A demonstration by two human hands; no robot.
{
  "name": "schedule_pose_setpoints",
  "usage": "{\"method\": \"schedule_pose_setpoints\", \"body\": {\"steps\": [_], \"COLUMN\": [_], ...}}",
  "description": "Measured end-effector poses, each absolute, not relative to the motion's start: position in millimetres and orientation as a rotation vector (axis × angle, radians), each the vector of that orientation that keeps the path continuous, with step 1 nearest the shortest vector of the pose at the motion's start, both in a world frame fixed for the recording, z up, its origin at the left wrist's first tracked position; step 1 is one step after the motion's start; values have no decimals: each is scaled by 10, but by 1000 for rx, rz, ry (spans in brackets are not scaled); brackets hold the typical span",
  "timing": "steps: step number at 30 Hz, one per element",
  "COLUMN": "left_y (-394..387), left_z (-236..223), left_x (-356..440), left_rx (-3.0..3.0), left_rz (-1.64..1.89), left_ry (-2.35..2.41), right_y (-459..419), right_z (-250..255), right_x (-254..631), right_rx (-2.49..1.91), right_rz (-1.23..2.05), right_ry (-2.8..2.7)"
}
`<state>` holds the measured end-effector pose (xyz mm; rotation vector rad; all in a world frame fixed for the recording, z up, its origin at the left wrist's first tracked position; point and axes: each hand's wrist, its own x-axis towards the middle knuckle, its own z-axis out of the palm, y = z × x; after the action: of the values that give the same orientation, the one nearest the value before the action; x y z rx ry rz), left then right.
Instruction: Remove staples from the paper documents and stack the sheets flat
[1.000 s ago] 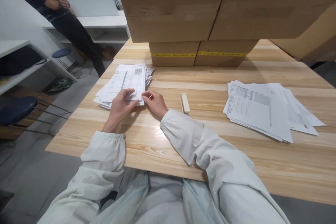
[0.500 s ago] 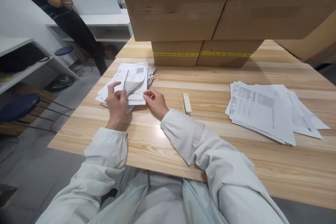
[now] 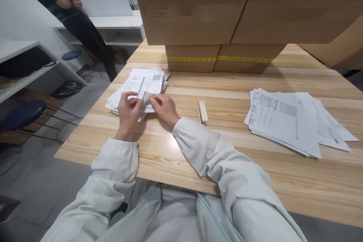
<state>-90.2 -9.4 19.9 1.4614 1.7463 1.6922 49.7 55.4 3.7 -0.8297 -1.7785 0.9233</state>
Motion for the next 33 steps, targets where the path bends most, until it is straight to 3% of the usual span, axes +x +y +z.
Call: {"method": "schedule_pose_setpoints", "body": {"steps": [5, 9, 33], "left_y": [-82, -75, -78], "left_z": [176, 188, 204], "left_x": [-934, -938, -944], "left_rx": [1507, 1444, 1431], "left_rz": [1601, 1597, 1602], "left_ry": [1697, 1688, 1684], "right_y": [594, 612, 614], "right_z": [-2, 10, -40], "right_x": [507, 506, 489], "right_rx": [-846, -864, -814], "right_rz": [1446, 1625, 1678], "right_ry": [-1513, -1363, -1308]}}
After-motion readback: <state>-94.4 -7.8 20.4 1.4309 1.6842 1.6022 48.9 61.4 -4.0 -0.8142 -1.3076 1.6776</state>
